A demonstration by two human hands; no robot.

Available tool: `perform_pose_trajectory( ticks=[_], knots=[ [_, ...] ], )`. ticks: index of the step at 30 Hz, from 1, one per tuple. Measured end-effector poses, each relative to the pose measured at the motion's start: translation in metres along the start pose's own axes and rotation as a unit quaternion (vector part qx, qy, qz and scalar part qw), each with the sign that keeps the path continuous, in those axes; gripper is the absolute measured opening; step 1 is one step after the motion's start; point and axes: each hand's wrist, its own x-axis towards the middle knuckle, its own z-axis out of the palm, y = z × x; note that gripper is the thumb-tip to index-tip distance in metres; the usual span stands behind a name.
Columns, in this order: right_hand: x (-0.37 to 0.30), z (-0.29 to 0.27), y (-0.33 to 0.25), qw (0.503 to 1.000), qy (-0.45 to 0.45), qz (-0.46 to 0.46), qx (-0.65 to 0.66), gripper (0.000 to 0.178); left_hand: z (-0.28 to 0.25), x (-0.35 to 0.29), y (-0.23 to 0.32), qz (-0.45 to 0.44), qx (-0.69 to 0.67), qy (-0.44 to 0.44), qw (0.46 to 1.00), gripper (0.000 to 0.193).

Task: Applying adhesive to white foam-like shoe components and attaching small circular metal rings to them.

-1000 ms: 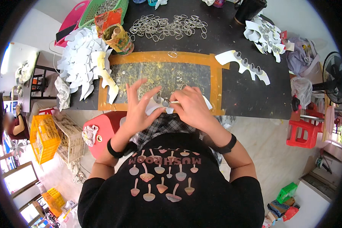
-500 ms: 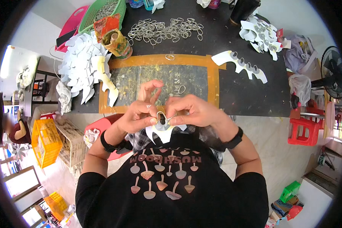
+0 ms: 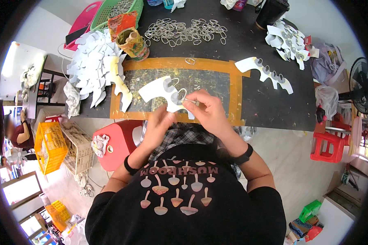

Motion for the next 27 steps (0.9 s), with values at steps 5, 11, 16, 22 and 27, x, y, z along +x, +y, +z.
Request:
perform_pose_trajectory(
  ticks=[5, 11, 16, 22, 27],
  knots=[
    [-0.004, 0.008, -0.003, 0.998, 0.002, -0.043, -0.047, 0.013, 0.003, 0.021, 0.001, 0.051, -0.155, -0.027, 0.986, 0.033],
    [0.0, -0.009, -0.014, 0.985, -0.007, -0.021, 0.172, 0.014, 0.001, 0.014, 0.016, 0.058, -0.158, -0.07, 0.983, 0.025],
    [0.008, -0.013, -0.03, 0.991, -0.113, -0.063, -0.035, 0.019, -0.008, 0.007, 0.012, 0.018, -0.162, -0.134, 0.978, 0.021],
    [0.002, -0.001, -0.003, 0.958, -0.193, 0.051, 0.204, 0.022, -0.011, -0.007, -0.003, 0.127, -0.214, -0.182, 0.951, 0.024],
    [0.0, 0.002, -0.006, 0.974, -0.15, 0.04, 0.166, 0.023, -0.009, -0.005, -0.007, 0.077, -0.216, -0.184, 0.956, 0.027]
  ],
)
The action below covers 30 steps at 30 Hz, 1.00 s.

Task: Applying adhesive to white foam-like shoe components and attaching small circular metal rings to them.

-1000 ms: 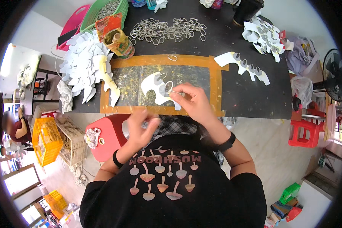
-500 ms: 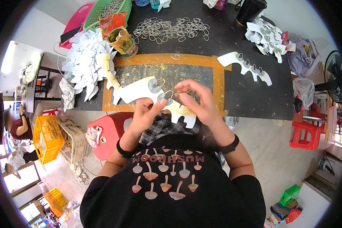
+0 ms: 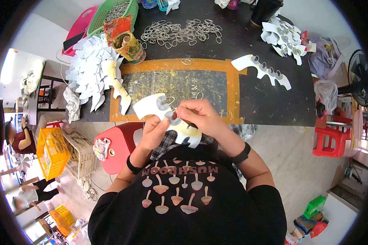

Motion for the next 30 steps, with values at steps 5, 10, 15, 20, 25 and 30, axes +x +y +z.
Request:
perform_pose_trajectory(
  ticks=[5, 10, 15, 20, 25, 30],
  knots=[
    [-0.002, 0.007, -0.005, 0.992, 0.045, -0.056, -0.107, 0.022, -0.015, 0.003, -0.028, 0.113, -0.042, 0.107, 0.987, 0.033],
    [-0.003, 0.011, -0.003, 0.955, 0.069, -0.137, -0.254, 0.02, 0.008, 0.014, 0.01, 0.054, -0.023, 0.165, 0.985, 0.013],
    [0.0, 0.017, -0.001, 0.915, 0.094, -0.211, -0.33, 0.014, 0.007, 0.011, 0.01, 0.025, -0.052, 0.179, 0.982, 0.011],
    [0.001, 0.023, -0.003, 0.789, 0.101, -0.35, -0.494, 0.009, 0.005, 0.011, 0.001, -0.009, -0.097, 0.21, 0.973, 0.012],
    [-0.006, 0.021, -0.001, 0.964, 0.106, -0.117, -0.212, 0.018, 0.004, 0.009, 0.0, -0.025, -0.284, 0.098, 0.953, 0.026],
    [-0.009, 0.002, 0.003, 0.991, 0.132, 0.014, 0.002, 0.026, -0.01, 0.014, 0.009, -0.009, -0.463, 0.001, 0.887, 0.048]
  ],
)
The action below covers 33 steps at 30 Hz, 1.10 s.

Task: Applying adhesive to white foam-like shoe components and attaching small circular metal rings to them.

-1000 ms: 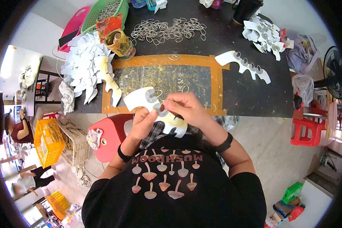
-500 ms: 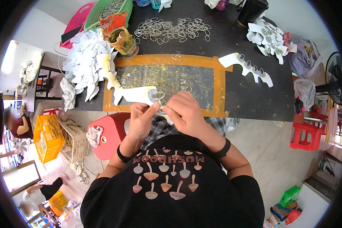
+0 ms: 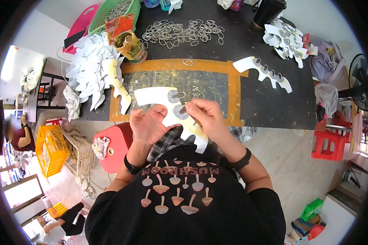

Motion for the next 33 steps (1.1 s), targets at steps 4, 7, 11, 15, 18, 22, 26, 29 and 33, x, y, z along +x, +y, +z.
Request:
perform_pose_trajectory(
  ticks=[4, 7, 11, 15, 18, 22, 26, 29, 33],
  knots=[
    [-0.003, 0.009, -0.003, 0.991, -0.01, -0.045, -0.128, 0.027, 0.004, 0.0, -0.007, -0.024, 0.385, 0.106, 0.917, 0.029],
    [-0.001, 0.008, 0.003, 0.997, -0.03, -0.029, -0.058, 0.025, 0.011, 0.002, -0.013, -0.008, 0.414, 0.12, 0.902, 0.022],
    [0.004, 0.009, 0.012, 0.986, -0.05, 0.077, 0.138, 0.024, 0.004, -0.003, -0.015, 0.006, 0.398, 0.113, 0.91, 0.022],
    [0.01, 0.003, 0.021, 0.984, -0.023, 0.094, 0.151, 0.024, -0.008, -0.001, -0.022, 0.023, 0.298, 0.082, 0.951, 0.021],
    [0.021, -0.002, 0.019, 0.991, -0.002, 0.042, 0.13, 0.024, -0.011, -0.007, -0.03, 0.09, 0.253, 0.063, 0.961, 0.018],
    [0.035, 0.0, 0.007, 0.994, -0.065, -0.007, -0.084, 0.022, -0.005, -0.006, -0.017, 0.073, 0.489, 0.149, 0.856, 0.013],
    [0.047, -0.038, -0.008, 0.999, 0.024, -0.017, -0.045, 0.021, -0.016, -0.007, -0.007, 0.166, 0.429, 0.206, 0.863, 0.007],
    [0.04, -0.053, -0.011, 0.891, 0.083, -0.099, -0.435, 0.023, -0.026, -0.011, 0.0, 0.127, 0.408, 0.235, 0.873, 0.01],
    [0.025, -0.039, 0.004, 0.849, 0.028, -0.107, -0.516, 0.027, -0.024, -0.01, -0.007, 0.143, 0.403, 0.235, 0.873, 0.01]
  ],
)
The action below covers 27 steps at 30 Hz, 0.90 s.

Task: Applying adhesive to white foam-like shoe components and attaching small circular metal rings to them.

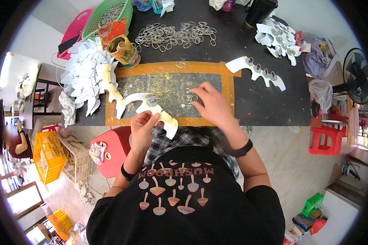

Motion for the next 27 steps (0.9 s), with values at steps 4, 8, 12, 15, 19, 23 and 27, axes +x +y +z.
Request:
perform_pose_trajectory(
  ticks=[4, 8, 12, 15, 19, 23, 27],
  knots=[
    [-0.004, 0.005, 0.002, 0.999, 0.003, -0.021, 0.036, 0.026, 0.011, -0.003, 0.009, 0.004, -0.019, 0.026, 0.999, 0.009],
    [-0.008, 0.001, -0.01, 0.998, -0.012, -0.032, 0.045, 0.023, 0.002, -0.003, 0.001, -0.022, -0.037, 0.037, 0.998, 0.011],
    [-0.014, 0.005, -0.014, 0.975, -0.025, 0.011, 0.219, 0.022, -0.004, -0.005, -0.006, -0.012, -0.043, 0.026, 0.999, 0.012],
    [-0.014, 0.017, -0.019, 0.905, 0.004, 0.074, 0.419, 0.016, -0.004, -0.006, -0.008, -0.007, -0.027, 0.039, 0.999, 0.013],
    [-0.013, 0.023, -0.024, 0.908, -0.004, 0.047, 0.415, 0.013, 0.001, -0.007, -0.008, -0.004, -0.033, 0.056, 0.998, 0.017],
    [-0.012, 0.03, -0.04, 0.925, 0.013, 0.019, 0.379, 0.012, 0.006, -0.008, -0.007, 0.006, -0.054, 0.06, 0.997, 0.021],
    [-0.011, 0.033, -0.056, 0.855, 0.033, 0.102, 0.507, 0.014, 0.01, -0.007, -0.005, 0.02, -0.061, 0.073, 0.995, 0.023]
  ],
)
